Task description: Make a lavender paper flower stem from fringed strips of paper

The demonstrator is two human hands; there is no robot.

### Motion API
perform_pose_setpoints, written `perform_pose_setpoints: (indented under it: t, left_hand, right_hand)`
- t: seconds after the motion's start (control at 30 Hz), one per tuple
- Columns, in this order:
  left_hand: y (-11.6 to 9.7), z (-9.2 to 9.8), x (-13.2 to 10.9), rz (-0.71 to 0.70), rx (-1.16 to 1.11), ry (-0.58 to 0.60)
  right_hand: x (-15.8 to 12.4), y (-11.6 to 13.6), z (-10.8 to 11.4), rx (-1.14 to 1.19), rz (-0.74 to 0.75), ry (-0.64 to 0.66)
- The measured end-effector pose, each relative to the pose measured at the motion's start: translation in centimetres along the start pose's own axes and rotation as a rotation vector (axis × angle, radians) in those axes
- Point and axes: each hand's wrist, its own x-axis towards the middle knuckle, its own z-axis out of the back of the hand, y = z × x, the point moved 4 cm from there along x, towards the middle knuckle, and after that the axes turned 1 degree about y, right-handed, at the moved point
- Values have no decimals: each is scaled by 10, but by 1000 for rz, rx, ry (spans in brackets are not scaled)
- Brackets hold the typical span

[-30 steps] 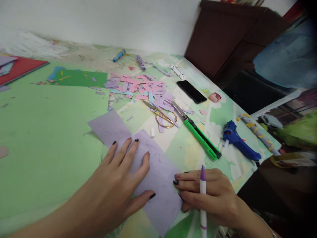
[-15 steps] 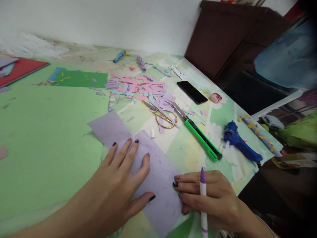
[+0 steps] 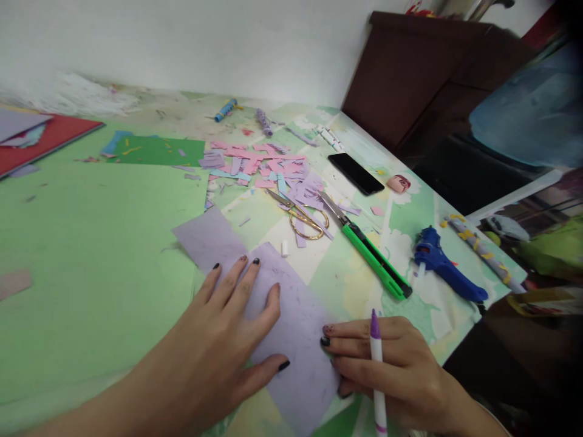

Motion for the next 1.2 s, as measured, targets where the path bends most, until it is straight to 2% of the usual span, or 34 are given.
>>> perform_pose_setpoints:
  t: [0.33,0.77,1.2]
  left_hand:
    - [2,2,-5,-95,-18,91]
    - [5,-4,-9,-71,-51,142]
    - [5,-2,-8,-66,-41,107]
  right_hand:
    - [4,1,0,-30,-3,54]
    - [1,0,-2,-16,7,52]
    - [-1,-1,-2,0,0,41]
